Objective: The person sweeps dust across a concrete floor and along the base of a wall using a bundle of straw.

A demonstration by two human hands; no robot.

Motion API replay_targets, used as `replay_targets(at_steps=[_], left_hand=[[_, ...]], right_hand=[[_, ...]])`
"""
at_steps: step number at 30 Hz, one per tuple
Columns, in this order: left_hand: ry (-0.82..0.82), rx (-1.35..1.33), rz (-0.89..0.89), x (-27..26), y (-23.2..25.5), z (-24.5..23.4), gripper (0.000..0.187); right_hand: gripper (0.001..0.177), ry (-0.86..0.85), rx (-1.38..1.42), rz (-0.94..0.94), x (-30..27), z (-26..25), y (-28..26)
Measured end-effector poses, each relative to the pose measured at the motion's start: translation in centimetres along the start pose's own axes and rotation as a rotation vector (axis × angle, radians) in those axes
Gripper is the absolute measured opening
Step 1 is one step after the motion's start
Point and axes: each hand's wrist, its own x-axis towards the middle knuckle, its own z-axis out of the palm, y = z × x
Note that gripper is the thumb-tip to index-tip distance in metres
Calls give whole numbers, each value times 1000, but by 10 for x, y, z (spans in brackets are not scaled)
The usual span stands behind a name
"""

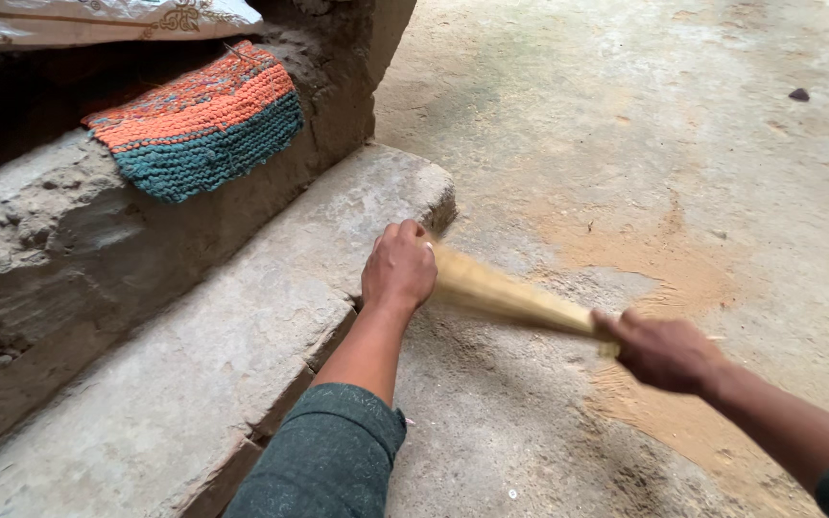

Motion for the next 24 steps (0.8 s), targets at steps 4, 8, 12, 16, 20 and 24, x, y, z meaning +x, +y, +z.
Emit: replay_targets(at_steps=[4,8,12,16,20,24], left_hand=[[-7,-41,-5,-4,6,0,33],[43,-49,33,-3,8,4,35],[64,-26,74,-3,3,6,35],[37,-26,54,0,-1,4,36],[59,-31,51,0,0,6,34],[93,-18,120,-2,2,12,36]], right_hand=[[53,-188,-284,-145,-3,21,-11],[43,-298,-85,442,20,-3,3],[41,-185,292,511,21,-18,23],[46,-87,114,269,6,3,16],[58,-98,-254,-239,-10,33,1],[49,-270,-166,190,5,11,-1]])
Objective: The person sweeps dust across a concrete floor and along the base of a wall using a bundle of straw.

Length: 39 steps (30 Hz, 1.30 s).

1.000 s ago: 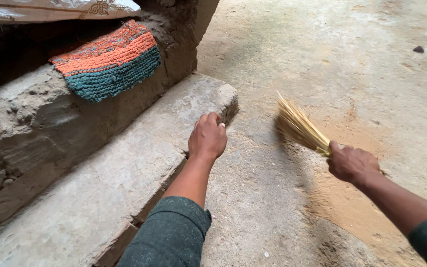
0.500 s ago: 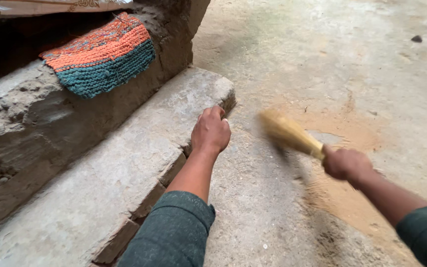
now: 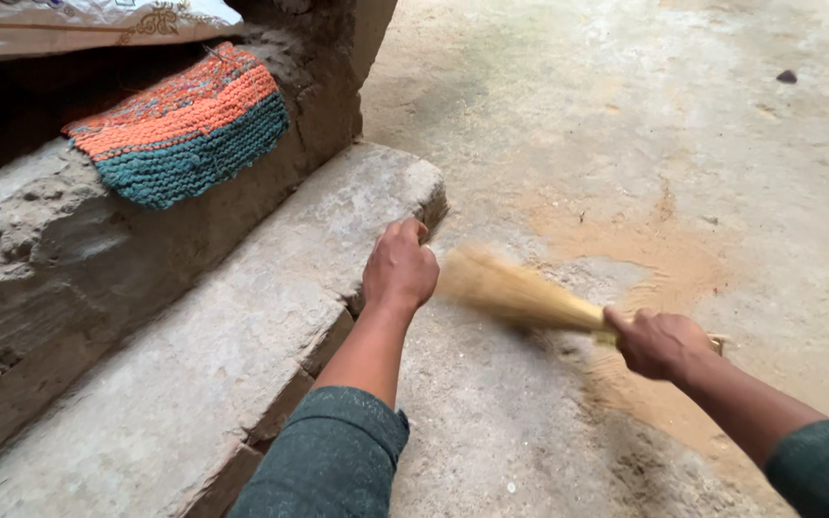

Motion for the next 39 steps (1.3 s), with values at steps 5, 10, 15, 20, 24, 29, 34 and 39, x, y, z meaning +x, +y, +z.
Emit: replay_targets(at_steps=[5,10,15,20,24,29,34,39], left_hand=[[-93,28,-56,-5,8,3,37],[-99,38,-49,-6,6,5,39],[-95,-42,-153,7,-5,23,39],[-236,-176,-122,43,-4,81,44],[-510,-277,-51,48,55,126,73],[-784,-607,-270,11,173,178,66],[-594,-998,-334,7,252,213,49],[-471,-951,-399,4,313,262,49]], right_hand=[[53,67,365,252,4,-30,4],[55,232,100,-149,-6,23,-11],[59,-91,227,241,1,35,19],[58,174,753,423,-2,-13,64],[77,315,1024,374,-26,-57,61],[86,618,1062,231,-53,-63,60],[81,542,1207,113,-86,-43,131],[59,253,619,459,-104,10,211]])
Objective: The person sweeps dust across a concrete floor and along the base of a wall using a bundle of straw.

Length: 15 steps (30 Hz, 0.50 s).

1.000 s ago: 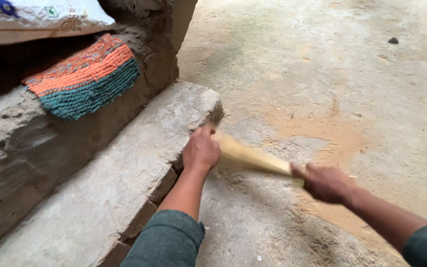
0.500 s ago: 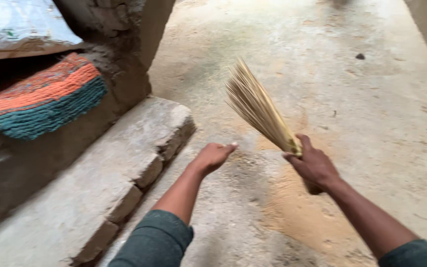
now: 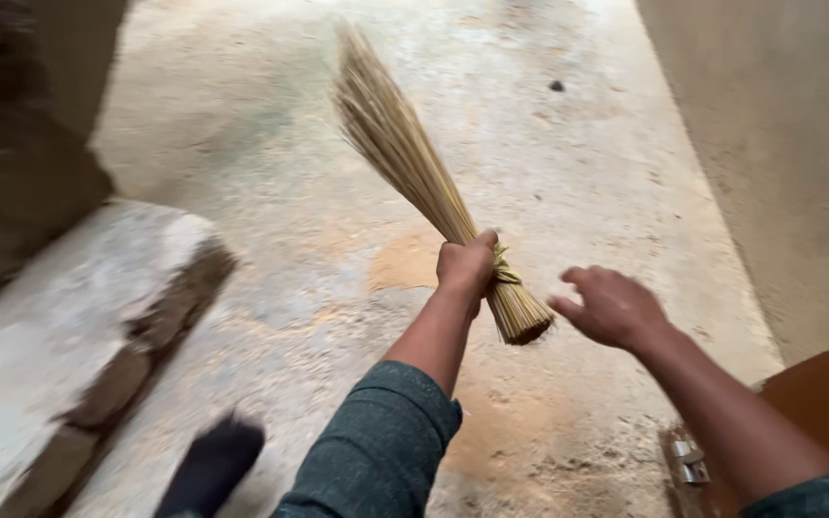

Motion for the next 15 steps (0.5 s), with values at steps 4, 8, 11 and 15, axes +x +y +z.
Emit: replay_targets(at_steps=[4,8,11,15], left_hand=[[10,243,-4,27,-21,56,59],[-203,420,-42,56,-33,106,63],[-396,477,-85,64,-39,136,58],[-611,686,62,76,-24,160,53]], right_hand=[[58,-213,-361,277,12,-6,78],[49,-497,-476,692,5,-3,134],[37,-546,-483,831,-16,5,159],[44,-680,-399,1027,-38,9,157]])
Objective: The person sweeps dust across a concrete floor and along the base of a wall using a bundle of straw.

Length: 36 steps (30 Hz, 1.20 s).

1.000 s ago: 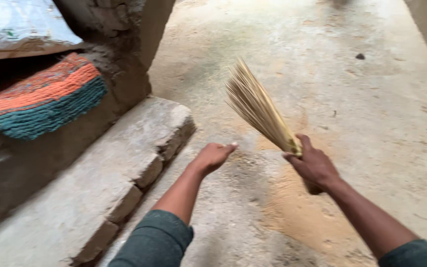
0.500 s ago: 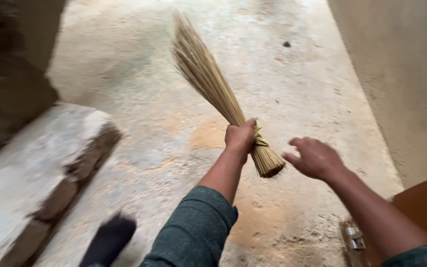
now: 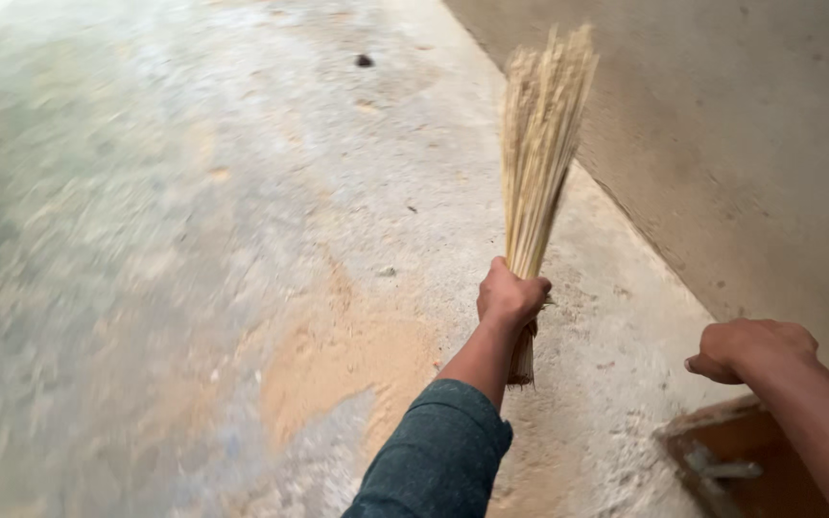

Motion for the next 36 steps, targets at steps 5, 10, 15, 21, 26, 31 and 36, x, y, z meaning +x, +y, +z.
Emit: replay_targets(at_steps=[5,10,15,21,26,31,36], left_hand=[[-272,146,65,-3,20,-2,47],[-432,192,220,-26,10,18,50],[-549,270,249,-50,-19,23,47],[-582,371,226,-64,-28,-11,44],[-535,445,285,-66,-14,-59,44],[-493,485,356,-72,0,-81,48],[-517,500,368,-83,19,-100,47]], right_hand=[[55,-96,-114,-23,-56,31,-10],[46,-38,-18,8,-89,32,-53],[48,-152,13,34,-122,21,-89],[43,-280,176,39,-154,19,-112],[45,-134,352,23,-158,-1,-123],[41,-12,335,-145,-176,-29,-132],[42,39,397,-121,-190,-51,-123]])
